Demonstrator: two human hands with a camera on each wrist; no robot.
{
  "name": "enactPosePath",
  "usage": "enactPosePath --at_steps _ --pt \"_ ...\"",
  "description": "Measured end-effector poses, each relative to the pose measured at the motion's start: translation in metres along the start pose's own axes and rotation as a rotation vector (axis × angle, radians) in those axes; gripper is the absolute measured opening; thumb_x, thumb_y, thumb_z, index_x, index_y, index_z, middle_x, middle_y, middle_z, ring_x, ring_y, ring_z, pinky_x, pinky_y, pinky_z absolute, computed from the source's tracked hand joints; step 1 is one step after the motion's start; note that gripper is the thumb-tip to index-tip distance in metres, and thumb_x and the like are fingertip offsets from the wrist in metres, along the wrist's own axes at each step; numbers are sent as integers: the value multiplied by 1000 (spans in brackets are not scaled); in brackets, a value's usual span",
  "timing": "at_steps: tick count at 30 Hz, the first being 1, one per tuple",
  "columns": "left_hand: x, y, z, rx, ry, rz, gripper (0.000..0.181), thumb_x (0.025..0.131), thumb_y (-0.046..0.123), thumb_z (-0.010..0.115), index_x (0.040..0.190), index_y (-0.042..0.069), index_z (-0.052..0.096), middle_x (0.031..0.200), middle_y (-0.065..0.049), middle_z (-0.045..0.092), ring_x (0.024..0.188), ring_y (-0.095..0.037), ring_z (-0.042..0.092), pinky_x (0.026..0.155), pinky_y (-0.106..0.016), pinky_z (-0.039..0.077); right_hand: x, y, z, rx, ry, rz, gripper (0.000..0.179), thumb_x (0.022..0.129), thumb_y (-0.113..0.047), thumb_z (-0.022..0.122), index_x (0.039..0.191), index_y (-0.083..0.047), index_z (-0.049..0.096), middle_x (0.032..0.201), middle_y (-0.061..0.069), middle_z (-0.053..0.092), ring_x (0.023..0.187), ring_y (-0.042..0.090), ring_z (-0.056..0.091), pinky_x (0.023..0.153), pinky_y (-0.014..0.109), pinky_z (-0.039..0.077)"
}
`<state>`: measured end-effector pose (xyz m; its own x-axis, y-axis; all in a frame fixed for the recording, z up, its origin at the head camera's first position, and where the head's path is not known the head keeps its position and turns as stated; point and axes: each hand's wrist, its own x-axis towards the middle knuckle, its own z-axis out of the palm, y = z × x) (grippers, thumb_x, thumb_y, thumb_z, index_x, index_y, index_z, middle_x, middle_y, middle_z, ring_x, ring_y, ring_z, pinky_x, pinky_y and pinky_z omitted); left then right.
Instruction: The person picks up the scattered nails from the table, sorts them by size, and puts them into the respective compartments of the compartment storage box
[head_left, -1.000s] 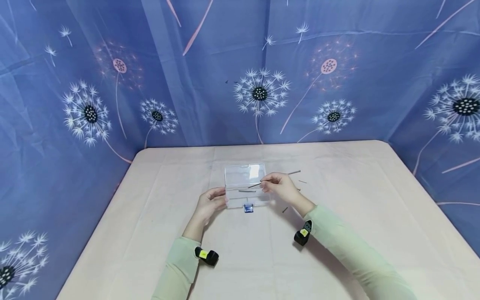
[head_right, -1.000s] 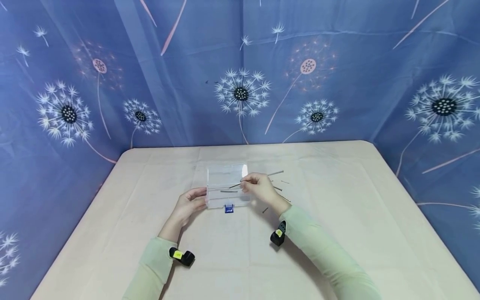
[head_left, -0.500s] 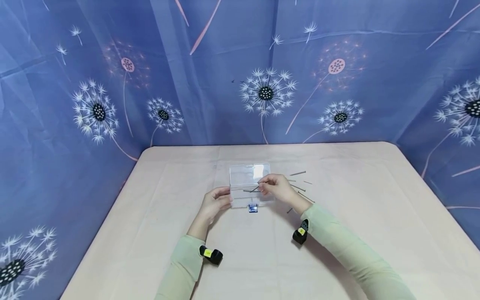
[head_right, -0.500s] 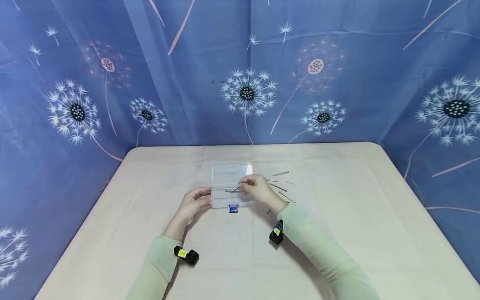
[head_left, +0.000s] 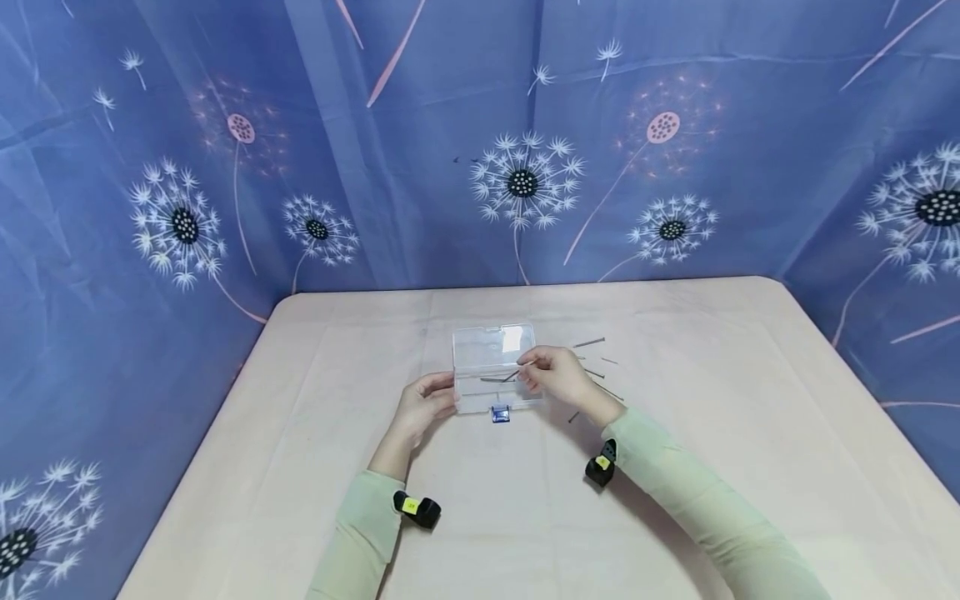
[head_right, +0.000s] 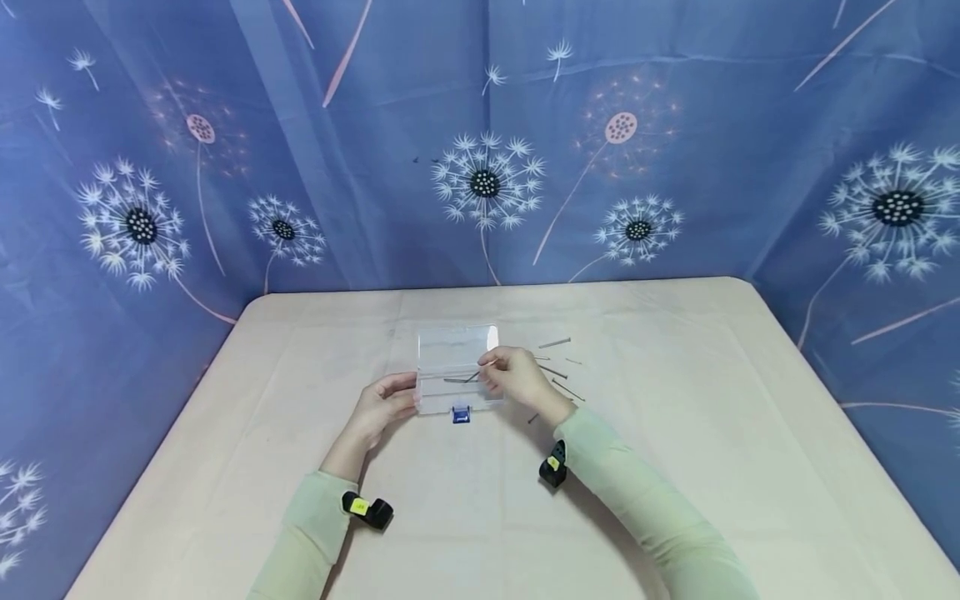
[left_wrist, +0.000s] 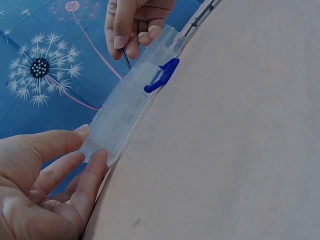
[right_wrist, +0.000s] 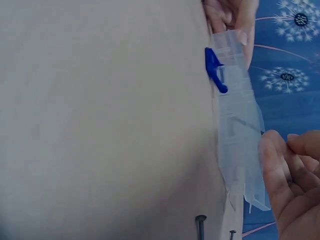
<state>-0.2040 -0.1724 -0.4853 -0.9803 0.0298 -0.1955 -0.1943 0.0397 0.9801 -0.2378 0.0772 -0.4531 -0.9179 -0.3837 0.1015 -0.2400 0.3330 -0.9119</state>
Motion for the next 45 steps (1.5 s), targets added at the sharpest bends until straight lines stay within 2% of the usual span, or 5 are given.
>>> enactPosePath --at_steps 10,18,24,38,45 --pt "2 -4 3 -5 -6 0 43 83 -5 64 126 -3 56 124 -24 57 98 -22 65 83 -31 59 -7 -2 -5 -49 39 -12 19 89 5 54 103 14 62 78 23 69 61 26 67 55 28 60" --pt "3 -1 -2 8 -9 10 43 84 -5 63 126 -2 56 125 -24 57 100 -22 63 84 -32 59 -16 -8 -24 -333 102 -132 14 86 -2 63 97 5 67 83 13 70 74 20 64 69 28 58" --pt "3 -2 -2 19 -13 3 43 85 -3 63 127 -3 55 126 -26 56 102 -24 63 85 -33 59 -26 2 -42 -440 87 -161 10 85 -2 64 92 3 68 80 10 70 73 19 63 68 30 57" --pt "-2 -4 -2 17 -12 -17 45 84 -4 63 128 0 55 127 -23 56 100 -20 63 83 -30 59 -52 21 -66 -583 -75 -23 12 77 0 70 90 0 67 86 9 68 82 23 63 78 39 58" --pt "-2 -2 -1 15 -20 -2 45 84 -2 64 129 0 55 128 -22 56 105 -25 62 86 -30 58 -58 28 -77 -600 -77 13 9 76 1 70 84 -2 67 79 5 66 74 17 60 71 31 56"
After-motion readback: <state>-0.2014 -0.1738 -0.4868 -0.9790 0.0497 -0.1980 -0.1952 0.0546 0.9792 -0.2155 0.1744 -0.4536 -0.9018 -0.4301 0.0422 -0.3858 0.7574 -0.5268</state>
